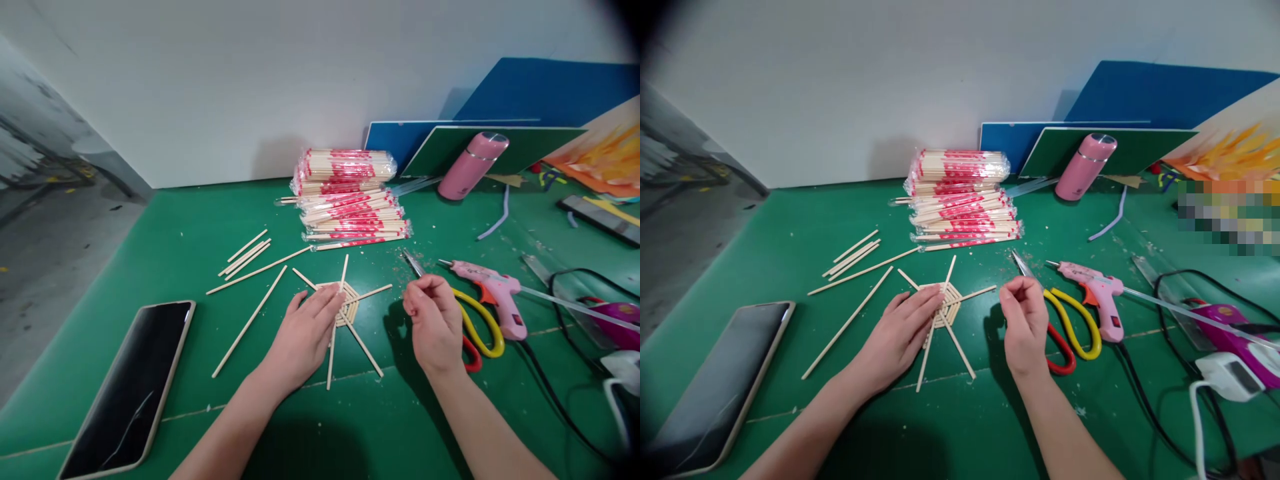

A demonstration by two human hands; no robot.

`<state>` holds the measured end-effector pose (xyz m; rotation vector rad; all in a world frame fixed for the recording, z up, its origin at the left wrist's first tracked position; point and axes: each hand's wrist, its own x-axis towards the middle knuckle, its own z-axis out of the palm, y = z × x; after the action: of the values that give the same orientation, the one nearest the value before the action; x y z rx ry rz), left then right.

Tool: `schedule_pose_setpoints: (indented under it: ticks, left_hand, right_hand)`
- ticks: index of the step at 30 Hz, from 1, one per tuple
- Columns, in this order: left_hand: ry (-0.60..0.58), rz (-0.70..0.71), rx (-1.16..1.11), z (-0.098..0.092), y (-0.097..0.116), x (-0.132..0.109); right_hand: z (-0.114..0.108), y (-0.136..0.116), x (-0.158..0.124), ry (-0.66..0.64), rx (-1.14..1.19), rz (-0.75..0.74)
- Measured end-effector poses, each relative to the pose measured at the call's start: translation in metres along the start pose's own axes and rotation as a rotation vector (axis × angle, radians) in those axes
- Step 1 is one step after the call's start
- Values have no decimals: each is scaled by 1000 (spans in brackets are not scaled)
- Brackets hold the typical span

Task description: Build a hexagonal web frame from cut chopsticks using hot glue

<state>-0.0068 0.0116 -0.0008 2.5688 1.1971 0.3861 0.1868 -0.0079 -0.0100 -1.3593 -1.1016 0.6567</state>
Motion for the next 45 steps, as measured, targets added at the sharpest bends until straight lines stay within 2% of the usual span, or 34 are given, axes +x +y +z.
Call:
schedule_pose_setpoints:
  ticks: [4,11,45]
  left_hand:
    - [54,-13,50,-5,-1,5]
    - [-28,-63,81,-4,-1,20]
    - [-3,-47,91,1,1,19]
  right_hand:
    - [3,-3,-3,-54,-4,37]
    - [7,-5,-8,-183,-83,57]
    - [8,-2,-11,-321,-284,-25]
